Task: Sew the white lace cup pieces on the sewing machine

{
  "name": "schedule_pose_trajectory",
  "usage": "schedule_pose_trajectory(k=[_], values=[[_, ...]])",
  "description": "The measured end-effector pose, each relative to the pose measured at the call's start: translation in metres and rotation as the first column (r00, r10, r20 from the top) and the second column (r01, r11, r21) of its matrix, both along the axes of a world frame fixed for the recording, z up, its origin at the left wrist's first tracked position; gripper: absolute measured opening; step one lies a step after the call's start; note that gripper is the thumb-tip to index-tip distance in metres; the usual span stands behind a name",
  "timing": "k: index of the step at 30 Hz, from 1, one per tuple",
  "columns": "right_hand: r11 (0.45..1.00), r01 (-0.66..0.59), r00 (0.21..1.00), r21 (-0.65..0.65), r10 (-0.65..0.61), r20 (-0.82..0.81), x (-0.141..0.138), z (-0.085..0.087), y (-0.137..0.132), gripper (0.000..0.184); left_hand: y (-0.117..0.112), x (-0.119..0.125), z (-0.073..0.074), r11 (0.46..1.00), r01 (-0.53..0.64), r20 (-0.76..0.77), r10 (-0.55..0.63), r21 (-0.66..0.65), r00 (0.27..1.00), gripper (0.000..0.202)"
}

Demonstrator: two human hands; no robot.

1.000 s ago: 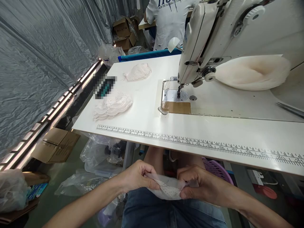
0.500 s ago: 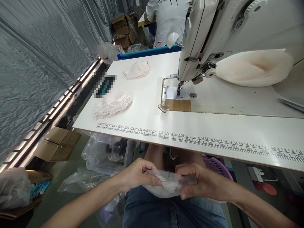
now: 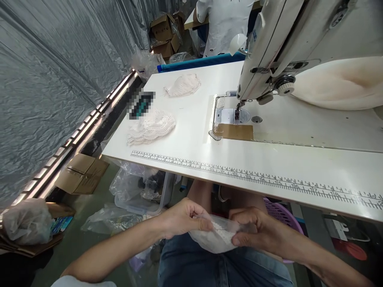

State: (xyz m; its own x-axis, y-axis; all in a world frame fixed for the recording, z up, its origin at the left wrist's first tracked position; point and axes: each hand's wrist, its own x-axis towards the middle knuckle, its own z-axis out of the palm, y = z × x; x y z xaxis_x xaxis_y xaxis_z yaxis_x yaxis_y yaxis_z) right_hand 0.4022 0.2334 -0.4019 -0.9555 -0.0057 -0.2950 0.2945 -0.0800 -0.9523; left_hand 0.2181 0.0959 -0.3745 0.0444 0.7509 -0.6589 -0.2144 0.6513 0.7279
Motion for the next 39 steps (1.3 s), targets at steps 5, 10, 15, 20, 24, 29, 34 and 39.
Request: schedule_pose_trajectory(k=[5,10,15,20,24,29,34,39], values=[[0.999,-0.004,1.0,-0.048,0.005,0.014,0.002,-0.001,0.002,0.024,-0.004,-0.002,0.002,0.998,0.047,-0.013,-0.047,0.036,0.999,0.046],[0.994,-0.019,1.0,-0.112,0.021,0.014,0.005,-0.004,0.005,0.02,-0.007,-0.003,0.002,0.993,0.117,0.059,-0.117,0.011,0.991,0.044],[0.997,-0.009,1.0,-0.078,0.01,0.021,0.0,-0.007,-0.003,0.028,-0.006,0.001,0.0,0.994,0.107,0.053,-0.106,-0.03,0.993,0.046],[1.0,-0.015,1.0,-0.026,0.016,0.006,-0.009,-0.006,-0.01,0.032,-0.008,-0.001,0.0,0.992,0.13,-0.016,-0.13,-0.004,0.991,0.043],[1.0,-0.014,1.0,-0.026,0.014,-0.003,-0.006,-0.006,-0.01,0.031,-0.011,-0.004,-0.001,0.99,0.141,-0.033,-0.141,-0.01,0.989,0.045],[1.0,-0.014,1.0,-0.005,0.014,0.014,-0.003,-0.006,-0.009,0.034,-0.011,-0.004,-0.003,0.988,0.152,-0.012,-0.152,-0.006,0.988,0.048],[1.0,-0.006,1.0,-0.012,0.006,0.022,-0.003,-0.004,-0.01,0.032,-0.012,-0.003,-0.004,0.984,0.177,-0.046,-0.175,0.035,0.983,0.041],[0.999,-0.006,1.0,-0.043,0.007,0.027,-0.001,-0.001,-0.009,0.031,-0.011,-0.001,-0.004,0.983,0.183,-0.138,-0.18,0.009,0.974,0.036]])
